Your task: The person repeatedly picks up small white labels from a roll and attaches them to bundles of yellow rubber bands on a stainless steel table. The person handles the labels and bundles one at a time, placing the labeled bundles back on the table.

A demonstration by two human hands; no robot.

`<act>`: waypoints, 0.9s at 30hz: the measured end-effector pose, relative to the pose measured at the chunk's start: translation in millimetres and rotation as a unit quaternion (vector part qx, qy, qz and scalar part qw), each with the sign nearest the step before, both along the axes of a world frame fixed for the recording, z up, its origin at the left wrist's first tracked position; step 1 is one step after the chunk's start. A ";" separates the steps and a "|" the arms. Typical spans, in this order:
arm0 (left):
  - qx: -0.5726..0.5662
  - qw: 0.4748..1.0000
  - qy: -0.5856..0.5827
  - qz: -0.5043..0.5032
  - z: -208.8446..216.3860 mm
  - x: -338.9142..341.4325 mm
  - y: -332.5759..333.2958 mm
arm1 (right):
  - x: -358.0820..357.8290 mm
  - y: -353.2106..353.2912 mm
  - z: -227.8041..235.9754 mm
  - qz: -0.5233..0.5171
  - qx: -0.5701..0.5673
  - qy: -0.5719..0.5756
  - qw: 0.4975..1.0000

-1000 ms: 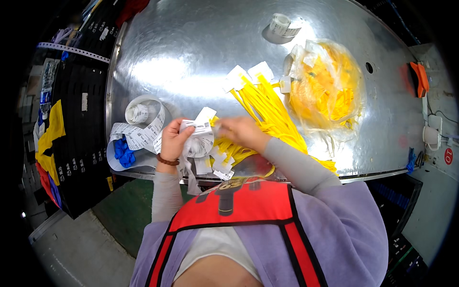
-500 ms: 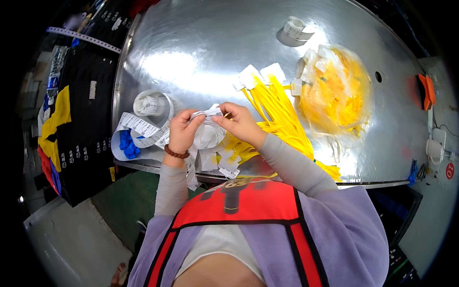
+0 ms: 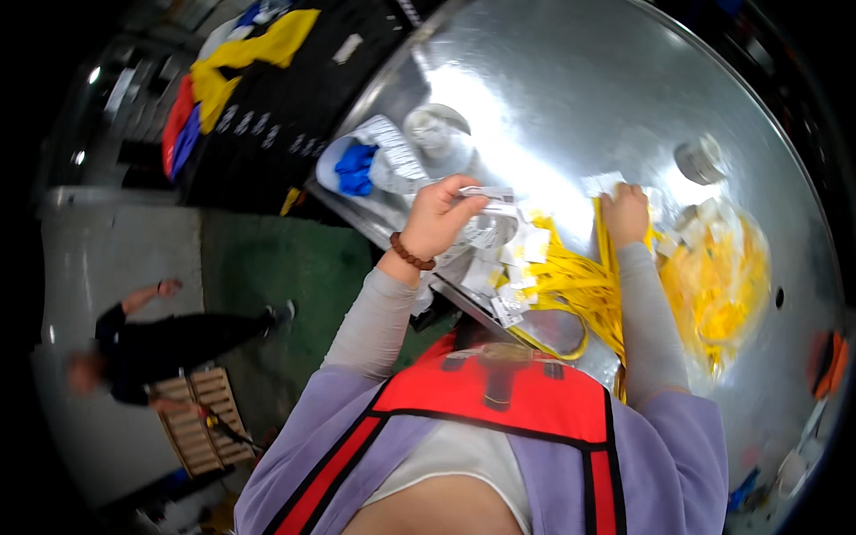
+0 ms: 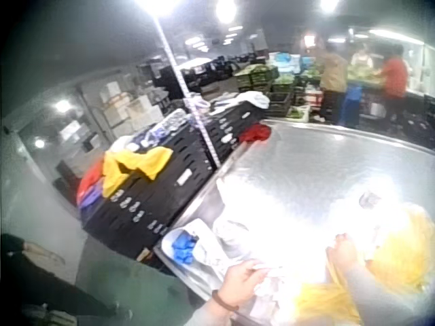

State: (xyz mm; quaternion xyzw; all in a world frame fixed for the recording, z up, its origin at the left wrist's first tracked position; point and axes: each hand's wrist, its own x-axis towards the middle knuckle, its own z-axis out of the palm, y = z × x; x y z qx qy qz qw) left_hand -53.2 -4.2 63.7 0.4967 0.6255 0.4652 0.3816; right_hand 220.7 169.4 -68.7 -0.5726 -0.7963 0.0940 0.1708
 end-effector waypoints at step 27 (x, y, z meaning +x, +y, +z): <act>0.205 0.966 -0.103 0.119 152.3 -76.8 -58.3 | -5.7 26.1 -9.0 -0.005 -0.043 -0.042 0.998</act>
